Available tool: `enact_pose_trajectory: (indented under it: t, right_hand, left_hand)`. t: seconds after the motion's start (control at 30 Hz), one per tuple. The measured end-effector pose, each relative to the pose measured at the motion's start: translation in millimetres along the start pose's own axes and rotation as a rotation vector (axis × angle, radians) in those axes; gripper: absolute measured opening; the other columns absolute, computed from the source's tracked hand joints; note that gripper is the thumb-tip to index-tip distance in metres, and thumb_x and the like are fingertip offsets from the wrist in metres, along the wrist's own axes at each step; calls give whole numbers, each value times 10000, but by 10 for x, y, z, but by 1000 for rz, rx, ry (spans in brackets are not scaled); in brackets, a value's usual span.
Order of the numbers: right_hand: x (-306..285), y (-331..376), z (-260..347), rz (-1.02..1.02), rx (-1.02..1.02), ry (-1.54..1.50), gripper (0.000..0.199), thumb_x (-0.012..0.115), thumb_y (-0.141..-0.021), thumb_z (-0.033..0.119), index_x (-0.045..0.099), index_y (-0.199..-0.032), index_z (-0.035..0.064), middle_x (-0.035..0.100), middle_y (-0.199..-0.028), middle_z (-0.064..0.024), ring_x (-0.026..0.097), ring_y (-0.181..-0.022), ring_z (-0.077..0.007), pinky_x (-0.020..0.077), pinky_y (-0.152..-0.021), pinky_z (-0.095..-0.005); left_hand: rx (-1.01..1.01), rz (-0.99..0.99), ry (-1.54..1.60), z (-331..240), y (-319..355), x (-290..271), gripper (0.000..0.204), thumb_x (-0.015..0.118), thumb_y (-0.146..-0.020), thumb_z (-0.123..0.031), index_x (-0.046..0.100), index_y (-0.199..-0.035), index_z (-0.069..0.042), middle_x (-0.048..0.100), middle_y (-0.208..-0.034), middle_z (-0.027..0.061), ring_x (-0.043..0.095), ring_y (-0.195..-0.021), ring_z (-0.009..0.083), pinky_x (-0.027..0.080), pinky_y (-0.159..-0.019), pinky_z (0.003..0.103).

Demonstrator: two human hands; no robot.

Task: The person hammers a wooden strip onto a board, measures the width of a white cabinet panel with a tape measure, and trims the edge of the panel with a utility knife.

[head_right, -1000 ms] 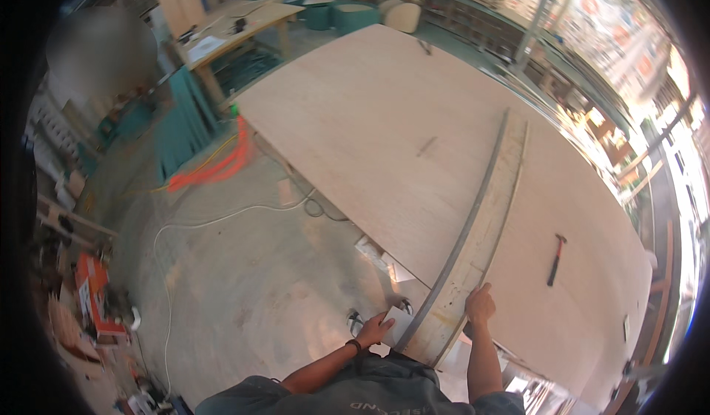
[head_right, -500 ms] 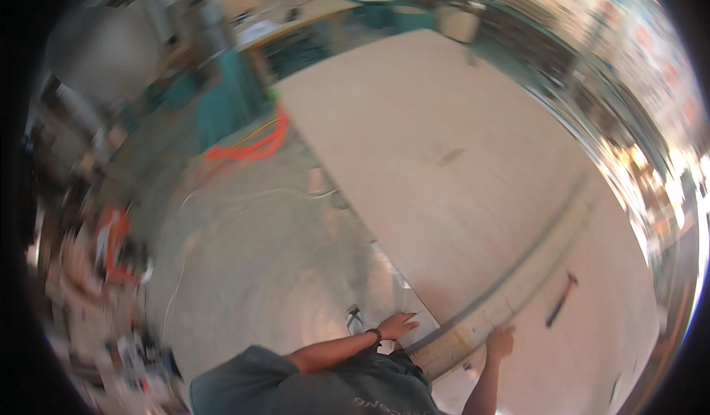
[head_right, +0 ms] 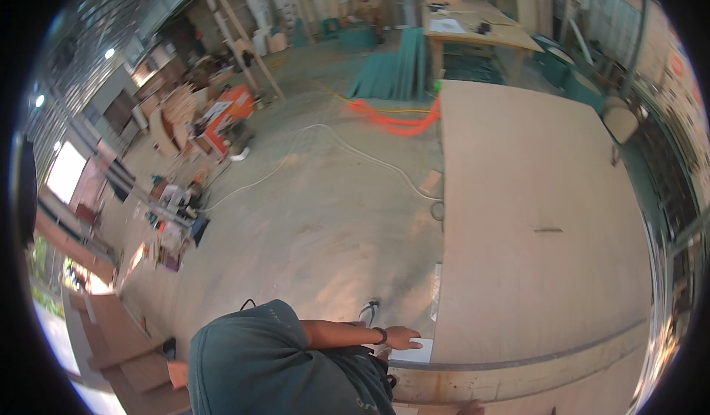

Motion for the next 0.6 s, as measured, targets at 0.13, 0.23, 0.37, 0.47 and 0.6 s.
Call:
enact_pose_trajectory:
  t: [0.13,0.23,0.37,0.47,0.6]
  right_hand:
    - [646,-700,-263,-62,-462,334,490,560,-985,351,616,-1328,5,692,-1159,-195,671,-1059,-371,525,-893,-575]
    - [661,-855,278,-125,-580,500,471,552,-988,335,618,-1297,-15,702,-1076,-187,678,-976,-347,534,-845,-550]
    - [-98,706,1994,-210,-748,-45,434,565,-990,372,652,-1186,-6,693,-1031,-225,662,-932,-395,526,-801,-537]
    - [-195,2145,3050,-174,-986,-52,400,591,-974,380,663,-1093,4,677,-995,-259,653,-910,-417,519,-780,-533]
    - [239,3942,3945,-281,-1484,129,386,633,-935,325,646,-1182,29,662,-1035,-253,649,-940,-396,521,-803,-507]
  left_hand:
    - [-33,-209,109,240,307,19,570,507,-997,-547,619,-1281,-66,671,-1194,231,614,-1134,416,472,-964,498]
    - [-149,-249,204,657,734,-17,535,514,-988,-538,643,-1238,-83,679,-1183,211,617,-1144,393,475,-966,487]
    - [-246,-417,281,1583,1632,103,531,507,-984,-540,653,-1194,-75,662,-1230,199,604,-1171,381,471,-989,489]
    - [-407,-555,386,2395,2747,328,539,487,-993,-533,646,-1215,-69,641,-1275,200,587,-1202,376,456,-1026,493]
    - [-692,-762,636,3528,4335,1100,552,478,-996,-530,642,-1254,-71,616,-1358,153,563,-1249,383,442,-1066,490]
Point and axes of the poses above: each hand's wrist, its own y-axis away from the middle knuckle, its own x-axis out of the palm, z = x × y, the point moved 3 cm from there along -y, towards the middle knuckle
